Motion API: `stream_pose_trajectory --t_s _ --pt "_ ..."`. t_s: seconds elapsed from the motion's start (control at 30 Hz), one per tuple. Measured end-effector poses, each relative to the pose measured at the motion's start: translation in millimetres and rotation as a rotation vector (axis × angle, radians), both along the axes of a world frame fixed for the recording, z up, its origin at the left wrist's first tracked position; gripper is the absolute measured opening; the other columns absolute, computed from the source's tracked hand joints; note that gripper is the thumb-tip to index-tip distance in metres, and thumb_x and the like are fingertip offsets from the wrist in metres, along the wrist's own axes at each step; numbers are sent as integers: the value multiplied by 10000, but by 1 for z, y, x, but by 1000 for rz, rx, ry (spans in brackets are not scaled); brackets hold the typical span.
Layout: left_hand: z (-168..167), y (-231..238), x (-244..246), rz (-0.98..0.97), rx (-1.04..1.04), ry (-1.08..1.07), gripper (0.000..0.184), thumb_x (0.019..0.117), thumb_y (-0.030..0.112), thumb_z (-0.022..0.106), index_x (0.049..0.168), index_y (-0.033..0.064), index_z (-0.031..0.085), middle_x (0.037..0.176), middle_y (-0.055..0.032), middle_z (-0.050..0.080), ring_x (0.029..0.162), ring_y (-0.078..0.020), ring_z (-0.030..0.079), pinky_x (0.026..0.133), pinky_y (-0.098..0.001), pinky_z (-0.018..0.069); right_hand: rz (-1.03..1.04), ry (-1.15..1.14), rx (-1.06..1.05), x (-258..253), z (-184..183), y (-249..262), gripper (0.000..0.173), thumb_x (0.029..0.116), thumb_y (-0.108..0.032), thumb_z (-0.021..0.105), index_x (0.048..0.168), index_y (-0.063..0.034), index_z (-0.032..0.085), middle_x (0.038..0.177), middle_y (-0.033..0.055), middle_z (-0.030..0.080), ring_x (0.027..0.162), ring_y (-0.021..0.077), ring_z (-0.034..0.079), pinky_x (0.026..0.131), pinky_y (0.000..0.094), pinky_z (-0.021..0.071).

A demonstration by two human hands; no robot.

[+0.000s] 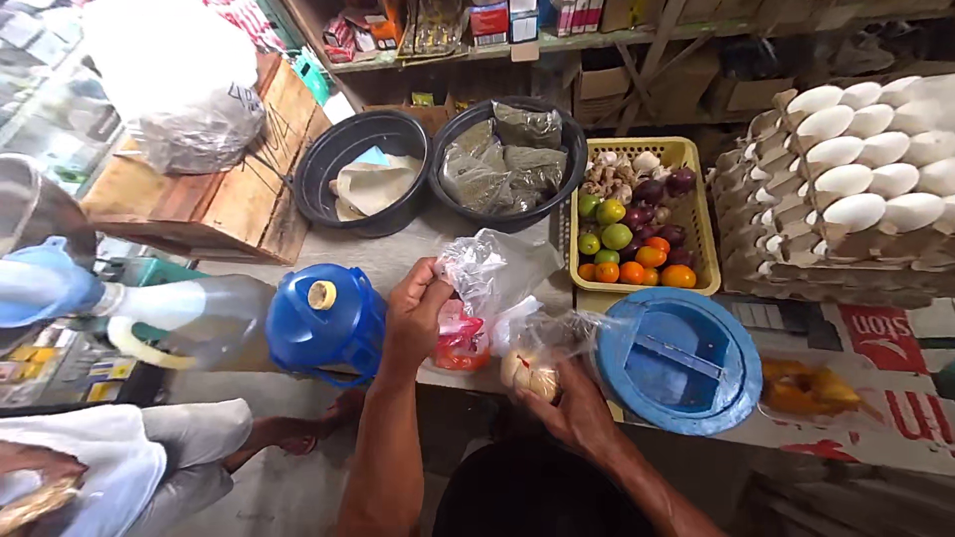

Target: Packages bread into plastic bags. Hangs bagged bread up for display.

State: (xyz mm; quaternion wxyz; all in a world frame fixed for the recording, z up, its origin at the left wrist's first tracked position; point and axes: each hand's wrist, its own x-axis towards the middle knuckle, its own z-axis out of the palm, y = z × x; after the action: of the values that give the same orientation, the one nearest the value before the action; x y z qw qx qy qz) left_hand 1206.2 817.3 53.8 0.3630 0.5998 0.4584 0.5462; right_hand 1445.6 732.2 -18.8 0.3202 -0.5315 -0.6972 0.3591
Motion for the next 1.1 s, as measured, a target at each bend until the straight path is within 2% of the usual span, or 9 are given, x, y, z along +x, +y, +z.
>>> stream_pose_trajectory --t_s 0.2,0.43,0.5,0.57,0.63,0.7,0.87,1.0,1.1 --pt "-8 -35 -14 86 53 -51 252 1002 48 452 1117 134 660 963 108 693 852 0 661 783 -234 582 32 38 -283 2 -4 27 678 892 -324 767 1373 102 551 1319 298 603 1204 353 614 1059 452 486" --pt "-16 -67 -32 188 117 -71 268 998 84 468 1082 219 683 978 154 696 899 12 658 817 -234 571 14 71 -326 -4 -26 45 687 913 -387 720 1413 46 532 1224 244 665 1119 300 660 1005 469 515" --pt "-20 -74 -39 204 116 -62 264 1014 98 474 1096 222 692 1001 151 704 926 5 663 846 -244 573 38 75 -244 -5 -30 52 505 948 -265 671 1326 61 595 1197 255 663 1069 322 661 948 496 522" --pt "-19 -80 -44 220 125 -32 271 1014 93 471 1095 221 696 1008 146 706 935 0 666 850 -247 573 44 96 -90 -11 -39 58 297 973 -192 624 1099 70 679 1063 218 676 917 273 661 816 454 546" --pt "-18 -83 -47 230 122 -11 273 1006 88 474 1063 238 694 973 161 703 901 15 664 819 -225 571 65 57 8 -19 -35 66 257 980 -152 580 899 66 689 966 199 671 890 284 667 793 462 557" --pt "-18 -86 -50 216 112 -4 249 1010 126 498 1062 259 702 968 172 705 886 24 664 802 -211 571 101 -13 99 -28 -28 73 240 943 -95 571 814 72 685 924 225 677 930 362 673 821 518 545" --pt "-21 -91 -57 147 87 -31 192 1027 232 537 1068 305 710 962 203 692 878 59 644 789 -174 553 191 -87 192 -36 -26 83 209 894 -83 635 1003 69 729 1105 254 696 1080 428 656 926 581 517" --pt "-22 -95 -55 88 77 -70 218 1033 200 524 1095 292 712 969 198 695 878 73 640 788 -157 548 97 -125 181 -29 -21 74 526 931 -205 663 1386 43 574 1346 266 613 1252 430 596 1036 589 487" --pt "-19 -99 -53 -6 70 -77 245 1039 179 504 1127 236 726 1025 166 710 929 62 647 837 -173 552 25 -125 241 -25 -1 58 635 954 -247 675 1490 22 467 1449 259 543 1307 414 564 1056 574 485"
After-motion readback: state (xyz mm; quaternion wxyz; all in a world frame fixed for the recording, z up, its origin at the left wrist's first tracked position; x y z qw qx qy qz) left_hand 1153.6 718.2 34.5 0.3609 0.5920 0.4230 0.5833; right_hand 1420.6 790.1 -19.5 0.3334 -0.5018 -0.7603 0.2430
